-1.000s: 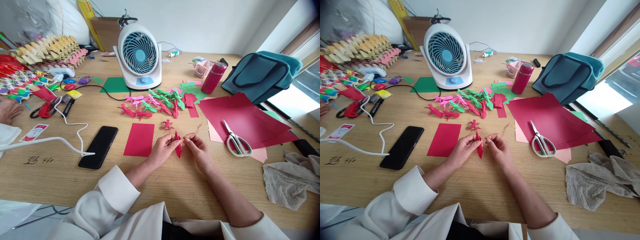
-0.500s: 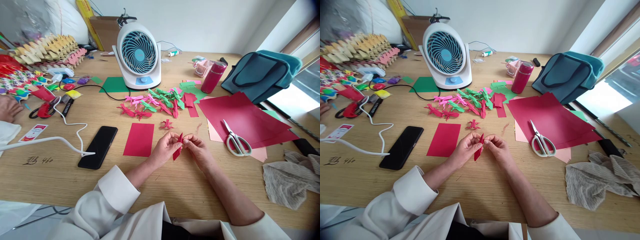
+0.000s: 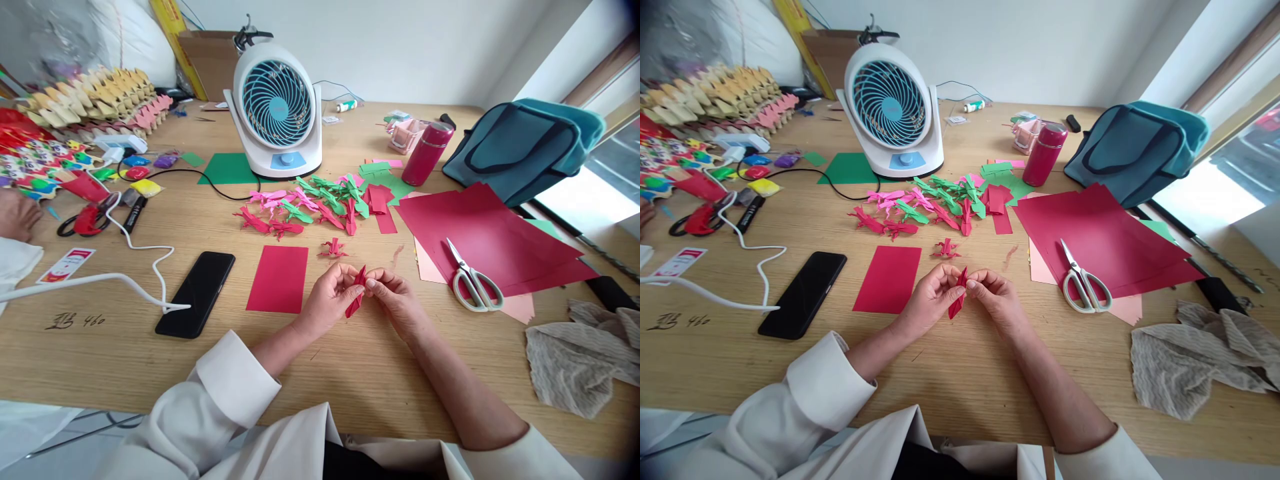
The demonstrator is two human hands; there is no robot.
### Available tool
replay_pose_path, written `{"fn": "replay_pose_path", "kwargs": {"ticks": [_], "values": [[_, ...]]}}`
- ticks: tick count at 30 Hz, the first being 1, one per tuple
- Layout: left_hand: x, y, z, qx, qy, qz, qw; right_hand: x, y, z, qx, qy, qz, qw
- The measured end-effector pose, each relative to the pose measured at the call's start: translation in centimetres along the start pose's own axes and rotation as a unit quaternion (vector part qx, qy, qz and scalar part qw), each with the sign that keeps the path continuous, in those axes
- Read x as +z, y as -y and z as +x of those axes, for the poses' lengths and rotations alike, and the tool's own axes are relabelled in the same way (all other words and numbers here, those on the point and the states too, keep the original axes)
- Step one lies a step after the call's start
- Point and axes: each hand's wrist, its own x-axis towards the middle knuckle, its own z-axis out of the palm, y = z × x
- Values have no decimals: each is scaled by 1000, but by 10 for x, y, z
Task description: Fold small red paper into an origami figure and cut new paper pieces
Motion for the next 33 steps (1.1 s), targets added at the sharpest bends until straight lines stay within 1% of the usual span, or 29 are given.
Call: {"fn": "replay_pose_path", "kwargs": {"ticks": [6,14,25,33], "values": [[1,1,-2,26,-9,37,999,1,0,0,7,-5,26,1000],[2,3,-4,38,-39,100,994,6,-3,-2,-41,-32,-48,997],[1,7,-6,53,-68,156,984,7,-3,-2,-51,-40,-72,995],[1,7,-6,50,-61,146,986,7,-4,-2,-50,-45,-62,996]]}}
